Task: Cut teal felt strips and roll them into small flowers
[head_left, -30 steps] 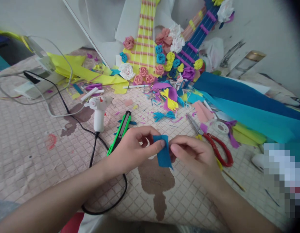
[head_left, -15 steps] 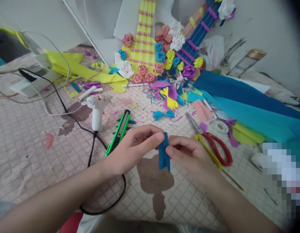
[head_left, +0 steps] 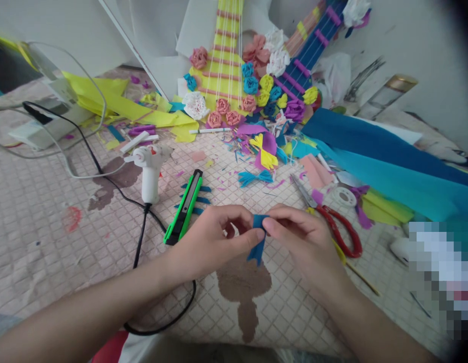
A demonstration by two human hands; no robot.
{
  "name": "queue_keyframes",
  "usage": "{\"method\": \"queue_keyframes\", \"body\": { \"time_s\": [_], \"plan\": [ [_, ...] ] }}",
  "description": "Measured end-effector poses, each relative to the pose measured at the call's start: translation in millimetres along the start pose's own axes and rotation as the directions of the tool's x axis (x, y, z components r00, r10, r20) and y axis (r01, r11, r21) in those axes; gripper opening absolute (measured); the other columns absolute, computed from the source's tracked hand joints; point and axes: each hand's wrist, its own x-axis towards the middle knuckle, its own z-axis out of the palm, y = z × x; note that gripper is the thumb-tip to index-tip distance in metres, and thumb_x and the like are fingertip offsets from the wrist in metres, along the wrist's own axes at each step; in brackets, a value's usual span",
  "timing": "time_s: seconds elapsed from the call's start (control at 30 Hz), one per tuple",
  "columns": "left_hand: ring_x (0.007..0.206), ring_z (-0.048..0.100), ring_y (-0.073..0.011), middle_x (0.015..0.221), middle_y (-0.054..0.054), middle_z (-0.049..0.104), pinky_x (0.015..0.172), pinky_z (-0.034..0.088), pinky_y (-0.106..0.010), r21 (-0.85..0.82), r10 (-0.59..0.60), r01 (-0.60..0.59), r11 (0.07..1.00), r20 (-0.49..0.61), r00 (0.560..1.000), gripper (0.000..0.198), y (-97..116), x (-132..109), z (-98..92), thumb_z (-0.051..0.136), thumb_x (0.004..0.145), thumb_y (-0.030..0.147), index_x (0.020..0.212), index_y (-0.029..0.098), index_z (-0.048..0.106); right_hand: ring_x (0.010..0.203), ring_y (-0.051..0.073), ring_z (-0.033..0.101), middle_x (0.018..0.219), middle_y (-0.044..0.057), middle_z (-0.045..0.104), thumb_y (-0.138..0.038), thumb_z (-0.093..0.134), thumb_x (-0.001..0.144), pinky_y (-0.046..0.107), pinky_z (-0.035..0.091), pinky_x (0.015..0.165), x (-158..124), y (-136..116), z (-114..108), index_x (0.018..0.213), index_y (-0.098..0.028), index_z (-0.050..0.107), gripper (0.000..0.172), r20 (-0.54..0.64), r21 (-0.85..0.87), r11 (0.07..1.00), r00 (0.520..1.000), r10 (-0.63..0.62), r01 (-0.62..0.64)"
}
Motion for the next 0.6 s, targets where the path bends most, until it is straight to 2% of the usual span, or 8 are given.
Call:
{"method": "queue_keyframes", "body": {
  "time_s": [0.2,0.27,0.43,0.6],
  "plan": [
    [0.062,0.052,-0.0101,0.068,0.001,0.060,0.056,0.041,-0.020,0.029,-0.014,0.012,1.000,0.079,0.997,0.019,-5.1,0.6,8.3,0.063,0.079,0.033,0.074,0.015,0.062,0.070,0.013,0.057,0.070,-0.002,0.062,-0.031,0.071,0.073,0.025,0.047,0.064,0.9,3.1,4.1,0.073,-0.023,0.067,0.009,-0.136,0.156,0.980,0.981,0.142,-0.120],
    [0.061,0.052,-0.0097,0.067,0.001,0.061,0.056,0.040,-0.020,0.039,-0.034,0.031,0.999,0.073,0.997,0.019,-8.0,-0.2,10.2,0.061,0.080,0.032,0.073,0.015,0.064,0.068,0.013,0.056,0.069,-0.001,0.061,-0.032,0.071,0.073,0.025,0.046,0.062,0.8,3.3,5.6,0.073,-0.022,0.067,0.011,-0.137,0.186,0.972,0.976,0.170,-0.144],
    [0.055,0.049,-0.0079,0.062,0.001,0.062,0.052,0.038,-0.018,0.027,-0.054,0.052,0.998,0.095,0.994,0.023,-6.1,-1.8,10.3,0.055,0.084,0.027,0.068,0.014,0.066,0.060,0.011,0.050,0.068,-0.002,0.057,-0.032,0.071,0.073,0.024,0.042,0.053,-1.1,4.6,6.7,0.075,-0.022,0.067,0.011,-0.051,0.227,0.954,0.976,0.210,-0.194],
    [0.058,0.048,-0.0090,0.067,0.001,0.061,0.053,0.038,-0.020,0.012,-0.052,0.051,0.999,0.094,0.994,0.024,-5.6,-2.1,11.0,0.056,0.083,0.035,0.076,0.015,0.066,0.063,0.011,0.051,0.066,-0.003,0.057,-0.031,0.074,0.070,0.023,0.043,0.057,0.7,3.0,7.5,0.068,-0.021,0.065,0.014,-0.126,0.252,0.949,0.966,0.225,-0.188]
  ]
}}
